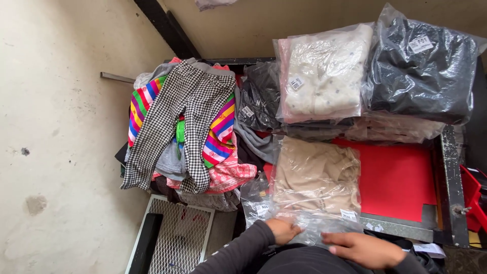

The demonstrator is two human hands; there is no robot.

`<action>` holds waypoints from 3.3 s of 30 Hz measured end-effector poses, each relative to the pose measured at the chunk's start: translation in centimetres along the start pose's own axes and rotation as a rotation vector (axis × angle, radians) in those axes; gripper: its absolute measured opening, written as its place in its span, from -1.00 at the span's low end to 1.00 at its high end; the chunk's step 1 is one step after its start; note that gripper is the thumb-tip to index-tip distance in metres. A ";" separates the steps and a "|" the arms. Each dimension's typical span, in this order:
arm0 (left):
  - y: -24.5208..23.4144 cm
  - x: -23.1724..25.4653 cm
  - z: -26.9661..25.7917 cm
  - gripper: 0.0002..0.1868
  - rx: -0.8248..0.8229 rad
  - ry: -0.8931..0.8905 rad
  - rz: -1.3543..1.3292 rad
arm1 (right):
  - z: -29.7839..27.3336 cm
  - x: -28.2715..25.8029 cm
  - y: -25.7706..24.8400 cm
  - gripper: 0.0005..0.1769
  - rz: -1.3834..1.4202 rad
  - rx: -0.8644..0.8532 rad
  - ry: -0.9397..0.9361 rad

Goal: Folding a sweatshirt and a pair of pants and placing them into plastic shipping bags for order fulfillment.

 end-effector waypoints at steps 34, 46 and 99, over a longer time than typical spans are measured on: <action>-6.5 -2.5 1.0 -0.49 0.806 -0.142 -1.249 | 4.1 -11.7 -10.3 -0.25 -0.193 0.737 -0.217; -1.3 -2.2 4.1 -0.36 0.795 0.354 0.022 | 7.0 8.8 -2.2 -0.20 -0.153 0.684 0.099; -7.1 -6.0 3.2 -0.76 0.814 0.102 -1.183 | 3.1 13.9 -3.9 -0.60 0.888 0.949 0.148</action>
Point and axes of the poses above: each hand's wrist, its own z-axis towards the middle knuckle, its own y-axis out of the palm, x = y × z, the point moved 6 cm from there along z, towards the middle knuckle, and after that the axes turned 12 degrees about x, right-handed, at the moved point
